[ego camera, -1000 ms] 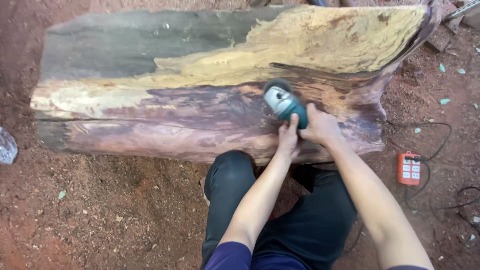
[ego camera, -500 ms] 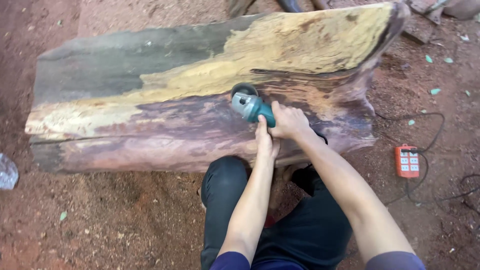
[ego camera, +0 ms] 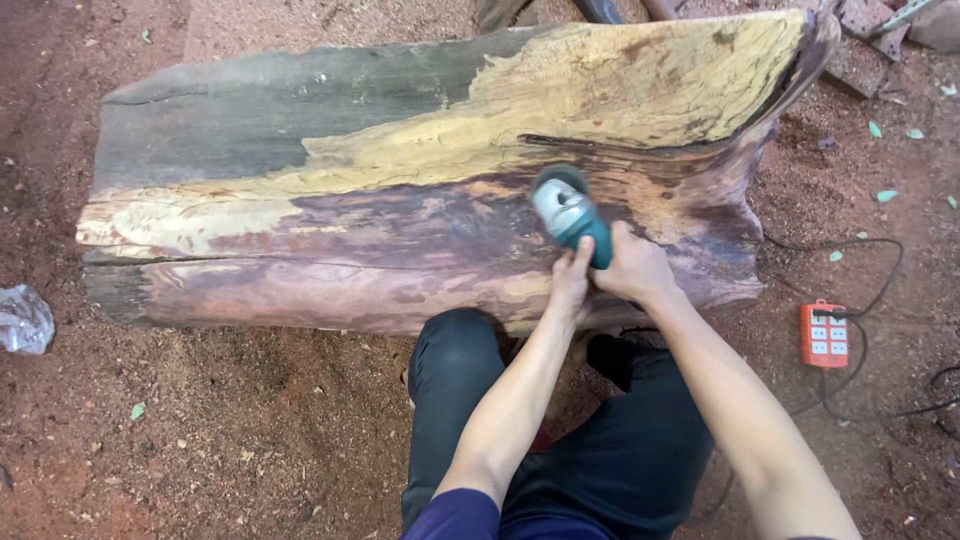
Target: Sanding a large wooden slab using an angle grinder
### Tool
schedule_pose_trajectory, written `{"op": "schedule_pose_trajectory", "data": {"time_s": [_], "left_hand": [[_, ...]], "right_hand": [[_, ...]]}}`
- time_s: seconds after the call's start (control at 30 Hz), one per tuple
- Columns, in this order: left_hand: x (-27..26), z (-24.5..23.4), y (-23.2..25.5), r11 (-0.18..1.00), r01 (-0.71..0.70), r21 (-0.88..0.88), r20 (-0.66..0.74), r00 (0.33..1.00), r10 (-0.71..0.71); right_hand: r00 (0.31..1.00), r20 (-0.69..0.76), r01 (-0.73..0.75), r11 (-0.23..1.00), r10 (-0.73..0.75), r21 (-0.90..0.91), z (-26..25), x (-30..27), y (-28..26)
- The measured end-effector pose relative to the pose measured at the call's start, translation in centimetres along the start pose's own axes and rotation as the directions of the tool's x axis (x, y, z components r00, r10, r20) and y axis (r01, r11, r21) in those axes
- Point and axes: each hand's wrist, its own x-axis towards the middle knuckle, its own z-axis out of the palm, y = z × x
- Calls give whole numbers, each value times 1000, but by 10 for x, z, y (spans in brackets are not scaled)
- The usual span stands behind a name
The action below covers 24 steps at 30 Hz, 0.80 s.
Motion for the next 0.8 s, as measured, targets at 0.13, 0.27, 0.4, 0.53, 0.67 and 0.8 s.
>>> {"op": "schedule_pose_trajectory", "data": {"time_s": [0.13,0.27,0.4,0.53,0.67,0.8], "left_hand": [[-28,13,66,999,38,-24,-67,997,-39],[0,-4,63,969,-93,-230,-76,994,78],[17,-11,9,999,-38,0,-151,988,38],[-36,51,34,962,90,257,-160,986,-50],[-32,38,2,930,111,351,-72,993,-91],[-22,23,1,958,30,286,-49,999,-16]], "right_hand": [[974,-83,205,977,-210,-64,-20,7,-52],[939,-73,334,942,-335,-35,-32,16,-70],[986,-23,165,983,-167,-84,-12,19,-32],[1000,14,9,1000,-9,12,-11,1,6],[983,52,-179,981,176,79,-5,-14,30],[969,120,-239,948,218,210,-9,-10,20]]}}
